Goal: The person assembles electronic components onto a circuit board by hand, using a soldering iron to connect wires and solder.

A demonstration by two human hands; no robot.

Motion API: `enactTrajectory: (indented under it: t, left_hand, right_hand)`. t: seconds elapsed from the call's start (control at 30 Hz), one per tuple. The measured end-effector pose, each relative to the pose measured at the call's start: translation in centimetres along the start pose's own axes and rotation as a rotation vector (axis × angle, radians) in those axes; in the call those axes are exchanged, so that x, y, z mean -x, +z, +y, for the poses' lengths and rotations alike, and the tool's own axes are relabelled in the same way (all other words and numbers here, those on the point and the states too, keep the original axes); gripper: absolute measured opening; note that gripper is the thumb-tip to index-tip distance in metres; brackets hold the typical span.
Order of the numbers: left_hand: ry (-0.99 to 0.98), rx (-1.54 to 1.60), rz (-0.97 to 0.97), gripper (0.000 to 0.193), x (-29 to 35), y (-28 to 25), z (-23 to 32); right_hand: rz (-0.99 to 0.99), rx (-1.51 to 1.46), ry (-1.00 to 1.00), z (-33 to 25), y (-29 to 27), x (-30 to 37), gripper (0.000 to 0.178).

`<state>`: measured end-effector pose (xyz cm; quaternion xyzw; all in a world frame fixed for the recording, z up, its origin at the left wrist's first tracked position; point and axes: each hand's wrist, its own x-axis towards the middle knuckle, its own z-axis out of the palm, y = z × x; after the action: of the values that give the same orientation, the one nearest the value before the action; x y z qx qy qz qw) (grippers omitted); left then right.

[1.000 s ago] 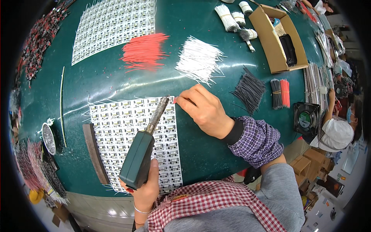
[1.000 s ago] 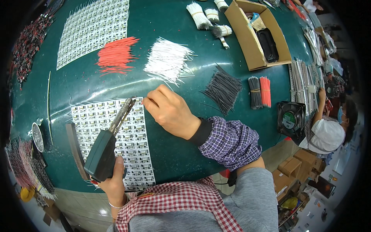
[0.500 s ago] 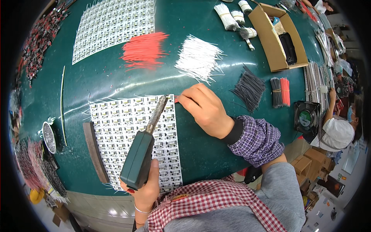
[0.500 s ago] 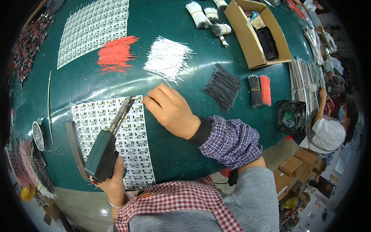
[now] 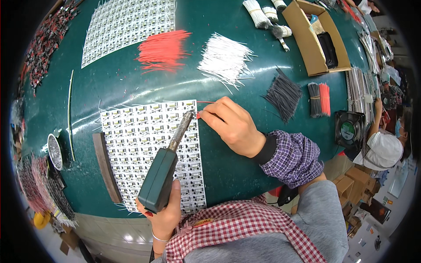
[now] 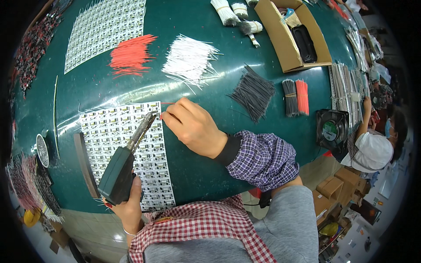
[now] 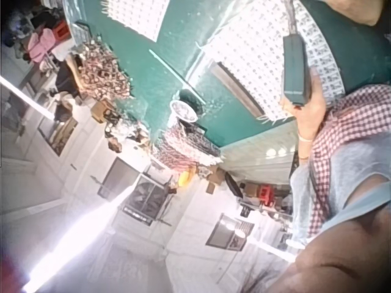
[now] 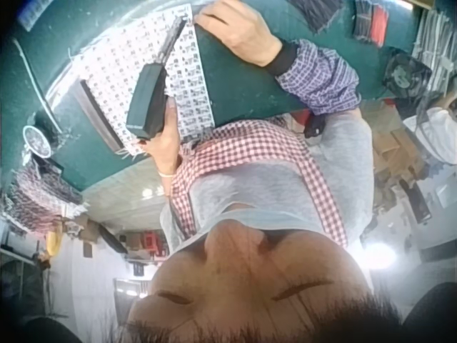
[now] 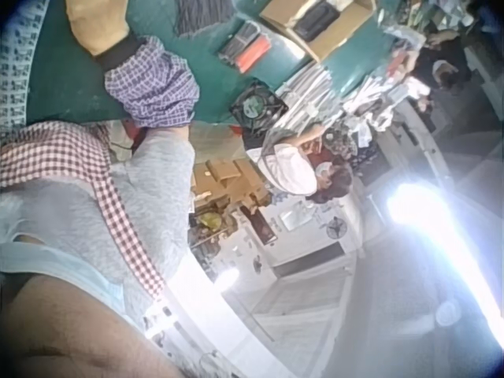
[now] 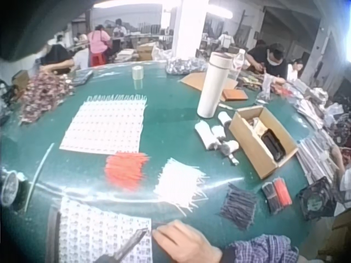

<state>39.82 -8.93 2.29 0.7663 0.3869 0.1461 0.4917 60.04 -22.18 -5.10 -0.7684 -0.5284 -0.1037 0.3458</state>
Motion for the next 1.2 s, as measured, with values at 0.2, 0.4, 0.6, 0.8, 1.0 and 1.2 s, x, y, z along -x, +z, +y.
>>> enactTrajectory:
  t: [0.2, 0.4, 0.6, 0.8, 1.0, 1.2]
  left_hand:
    - [-0.004, 0.032, -0.031, 0.018, -0.1, 0.2, 0.0]
    - [-0.011, 0.01, -0.072, 0.017, -0.1, 0.3, 0.4]
    - [0.096, -0.174, -0.042, 0.019, 0.4, -0.1, -0.1]
    - [0.007, 0.063, 0.047, 0.025, 0.9, 0.1, 0.4]
    - [0.01, 0.035, 0.053, 0.025, 1.2, 0.0, 0.2]
    - [-0.033, 0.024, -0.035, 0.041, 1.9, -0.9, -0.3]
  right_hand:
    - [-0.017, -0.018, 0.038, -0.3, 0.0, 0.1, 0.026]
    - [-0.013, -0.013, 0.03, -0.3, 0.1, 0.0, 0.024]
    - [-0.021, 0.015, 0.032, -0.3, 0.0, 0.1, 0.024]
    - [-0.029, 0.016, 0.033, -0.4, 0.0, 0.0, 0.025]
    - [-0.011, 0.014, 0.02, -0.4, 0.1, 0.0, 0.026]
    - [0.045, -0.043, -0.004, -1.2, -0.6, 0.4, 0.031]
